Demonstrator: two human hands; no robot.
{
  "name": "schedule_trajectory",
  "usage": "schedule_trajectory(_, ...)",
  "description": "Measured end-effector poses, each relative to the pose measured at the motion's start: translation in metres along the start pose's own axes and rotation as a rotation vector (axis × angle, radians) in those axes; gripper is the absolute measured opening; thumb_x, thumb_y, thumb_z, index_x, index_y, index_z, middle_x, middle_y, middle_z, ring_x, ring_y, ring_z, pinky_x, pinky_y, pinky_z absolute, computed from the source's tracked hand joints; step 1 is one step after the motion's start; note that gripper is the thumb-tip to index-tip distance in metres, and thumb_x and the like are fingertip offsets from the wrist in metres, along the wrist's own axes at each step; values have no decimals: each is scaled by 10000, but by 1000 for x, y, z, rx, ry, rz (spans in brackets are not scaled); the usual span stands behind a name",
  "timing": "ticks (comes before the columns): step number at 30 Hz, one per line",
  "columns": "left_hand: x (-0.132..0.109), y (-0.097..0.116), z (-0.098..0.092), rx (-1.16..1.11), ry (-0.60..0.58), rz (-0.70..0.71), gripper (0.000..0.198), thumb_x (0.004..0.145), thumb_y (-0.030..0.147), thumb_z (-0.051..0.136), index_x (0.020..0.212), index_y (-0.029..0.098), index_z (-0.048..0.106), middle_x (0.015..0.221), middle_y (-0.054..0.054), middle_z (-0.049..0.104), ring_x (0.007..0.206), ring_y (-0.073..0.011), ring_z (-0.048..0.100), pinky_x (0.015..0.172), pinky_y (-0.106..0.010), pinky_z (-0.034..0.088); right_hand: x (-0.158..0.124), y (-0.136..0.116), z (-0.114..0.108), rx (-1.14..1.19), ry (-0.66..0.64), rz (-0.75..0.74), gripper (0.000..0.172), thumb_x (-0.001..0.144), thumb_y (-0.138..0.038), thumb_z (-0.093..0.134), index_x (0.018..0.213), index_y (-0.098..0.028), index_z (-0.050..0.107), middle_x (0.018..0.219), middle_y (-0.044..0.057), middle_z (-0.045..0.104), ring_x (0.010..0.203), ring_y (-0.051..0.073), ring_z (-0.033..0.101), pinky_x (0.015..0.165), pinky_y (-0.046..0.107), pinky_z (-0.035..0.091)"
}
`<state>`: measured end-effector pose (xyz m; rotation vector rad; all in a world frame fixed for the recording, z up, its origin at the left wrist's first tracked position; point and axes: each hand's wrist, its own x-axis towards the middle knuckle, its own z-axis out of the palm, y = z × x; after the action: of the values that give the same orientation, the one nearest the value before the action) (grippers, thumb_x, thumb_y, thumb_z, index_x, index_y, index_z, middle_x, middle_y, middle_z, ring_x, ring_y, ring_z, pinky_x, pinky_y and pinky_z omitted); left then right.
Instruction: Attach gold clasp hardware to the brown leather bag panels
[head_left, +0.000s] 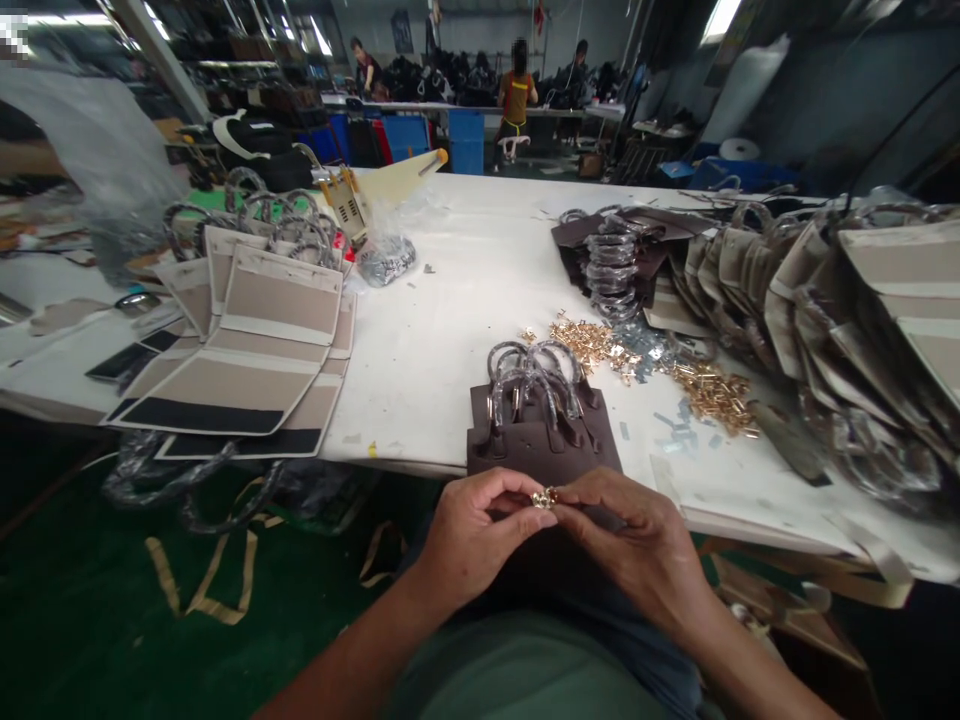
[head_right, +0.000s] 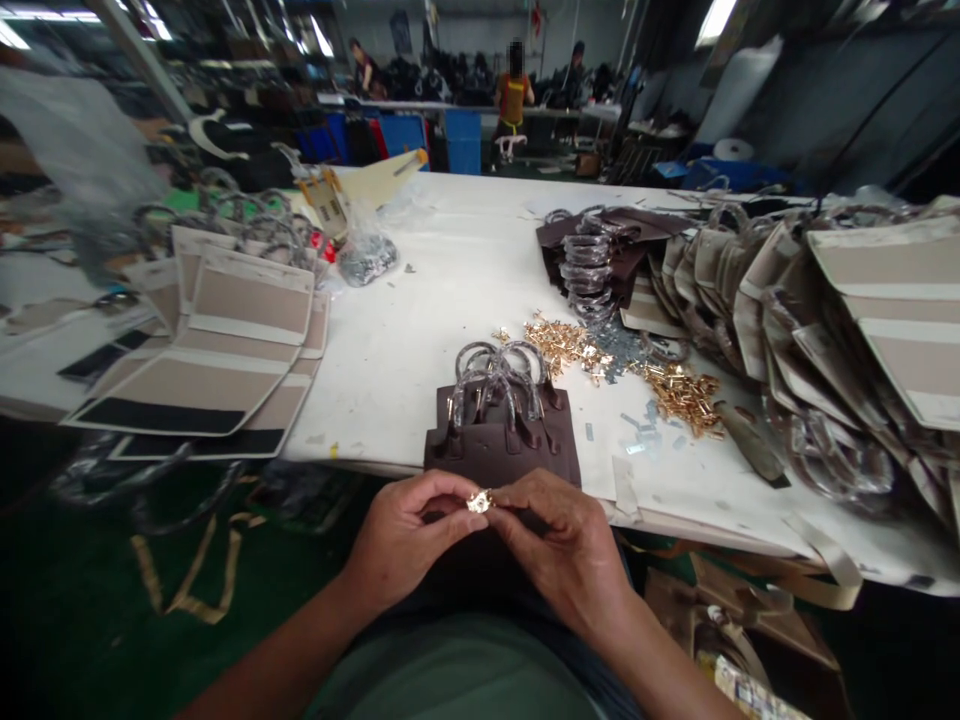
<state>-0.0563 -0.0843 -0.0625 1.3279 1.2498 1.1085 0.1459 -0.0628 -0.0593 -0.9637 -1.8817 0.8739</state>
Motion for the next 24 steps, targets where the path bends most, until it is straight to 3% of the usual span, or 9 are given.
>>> schedule_trajectory(9, -2, 0, 8, 8, 44, 36, 154, 788, 257, 839, 912, 181, 788, 871, -29, 809, 753, -164, 755, 730, -228, 599, -6, -6, -1, -47, 40, 51, 49, 935, -231, 730, 893, -252, 742, 840, -7, 737, 752, 147, 698, 697, 246, 516)
schedule_trajectory(17, -2, -1, 8, -49, -9, -8, 167, 782, 272, 856, 904, 178, 790, 863, -24, 804, 769, -152, 750, 746, -215, 597, 0, 1, -7, 184, -55, 204, 96, 904, -261, 757, 838, -222, 700, 841, -2, 687, 775, 144, 655, 715, 240, 496)
schedule_trajectory(20, -3, -1, 11, -212, -27, -88, 185, 768, 270, 867, 894, 167, 779, 851, -21, 801, 761, -134, 745, 728, -188, 589, -1, 4, -7, 254, -103, 130, 82, 925, -221, 732, 848, -223, 705, 830, -2, 676, 777, 140, 641, 733, 256, 489)
schedule_trajectory(24, -4, 1, 15, -361, -13, -150, 200, 736, 253, 886, 863, 153, 769, 830, -20, 798, 736, -112, 732, 726, -168, 582, -2, 6, -6, 271, -60, -6, 83, 927, -164, 720, 884, -235, 714, 825, 0, 682, 785, 143, 630, 736, 270, 494)
